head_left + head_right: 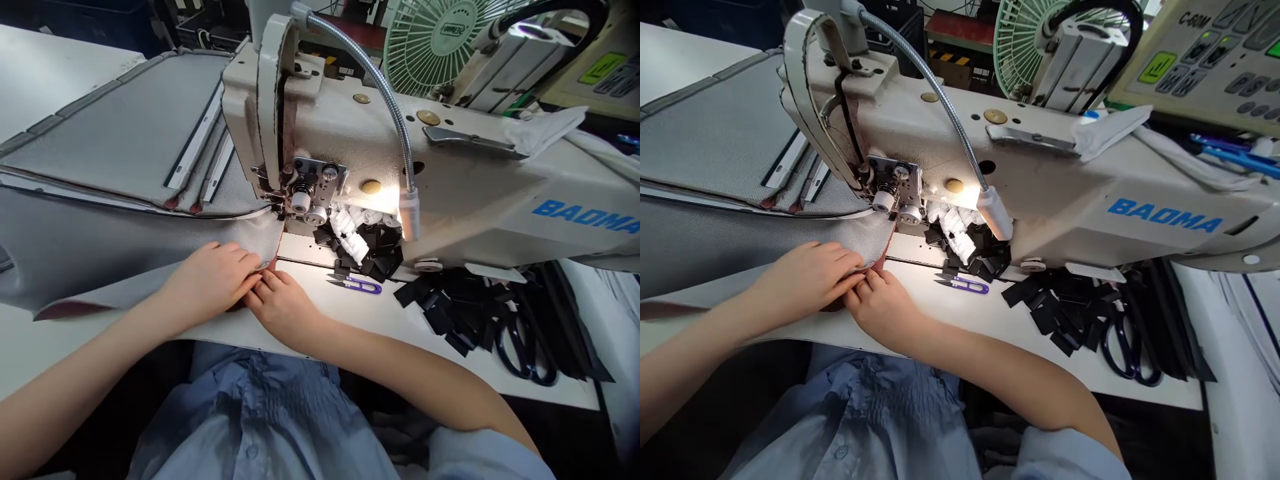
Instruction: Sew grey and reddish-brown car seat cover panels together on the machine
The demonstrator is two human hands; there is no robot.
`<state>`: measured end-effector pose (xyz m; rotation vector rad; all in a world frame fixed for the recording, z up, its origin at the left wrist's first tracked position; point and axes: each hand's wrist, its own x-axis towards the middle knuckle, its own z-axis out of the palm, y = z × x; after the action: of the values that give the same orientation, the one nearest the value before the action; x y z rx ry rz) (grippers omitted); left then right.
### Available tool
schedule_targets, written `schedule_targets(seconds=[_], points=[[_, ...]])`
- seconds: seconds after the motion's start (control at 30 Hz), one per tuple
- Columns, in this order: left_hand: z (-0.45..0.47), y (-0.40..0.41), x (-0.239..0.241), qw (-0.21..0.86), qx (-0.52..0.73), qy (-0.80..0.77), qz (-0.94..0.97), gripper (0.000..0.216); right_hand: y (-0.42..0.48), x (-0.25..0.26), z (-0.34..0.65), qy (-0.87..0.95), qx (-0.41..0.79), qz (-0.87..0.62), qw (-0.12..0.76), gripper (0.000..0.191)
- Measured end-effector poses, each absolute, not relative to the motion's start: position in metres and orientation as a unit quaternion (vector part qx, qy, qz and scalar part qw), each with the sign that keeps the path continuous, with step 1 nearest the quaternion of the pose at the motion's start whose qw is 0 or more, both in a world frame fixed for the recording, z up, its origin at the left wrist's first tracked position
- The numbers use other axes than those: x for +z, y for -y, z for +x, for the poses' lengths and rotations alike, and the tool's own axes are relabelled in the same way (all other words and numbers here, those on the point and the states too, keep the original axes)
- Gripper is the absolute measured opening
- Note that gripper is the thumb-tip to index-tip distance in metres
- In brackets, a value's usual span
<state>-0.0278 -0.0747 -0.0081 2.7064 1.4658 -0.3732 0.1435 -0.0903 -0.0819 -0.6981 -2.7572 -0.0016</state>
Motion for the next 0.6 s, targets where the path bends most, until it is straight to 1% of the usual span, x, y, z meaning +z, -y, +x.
schedule_targets(seconds=[0.07, 0.13, 0.2, 0.3, 0.37, 0.5, 0.6], points=[[-0.029, 0.069, -0.016, 0.062, -0.077, -0.508, 0.856, 0.014, 0.088, -0.081, 0.15, 0.956, 0.002, -0.24, 0.17, 0.026], [-0.033, 0.064, -0.021, 0.098, -0.04, -0.52, 0.847, 0.03, 0.088, -0.08, 0.154, 0.953, -0.004, -0.246, 0.179, 0.027], [-0.038, 0.061, -0.025, 0.101, -0.01, -0.5, 0.86, 0.039, 0.088, -0.077, 0.156, 0.952, -0.012, -0.255, 0.169, 0.028], [-0.04, 0.06, -0.03, 0.057, 0.002, -0.461, 0.886, 0.036, 0.088, -0.074, 0.157, 0.95, -0.037, -0.27, 0.155, 0.03], [-0.04, 0.059, -0.031, 0.038, 0.002, -0.444, 0.895, 0.032, 0.088, -0.072, 0.158, 0.949, -0.073, -0.262, 0.161, 0.03], [-0.036, 0.058, -0.03, 0.026, -0.013, -0.444, 0.895, 0.029, 0.088, -0.072, 0.157, 0.942, -0.151, -0.214, 0.209, 0.029], [-0.036, 0.059, -0.033, 0.019, -0.004, -0.447, 0.894, 0.031, 0.09, -0.071, 0.149, 0.934, -0.172, -0.21, 0.231, 0.031]])
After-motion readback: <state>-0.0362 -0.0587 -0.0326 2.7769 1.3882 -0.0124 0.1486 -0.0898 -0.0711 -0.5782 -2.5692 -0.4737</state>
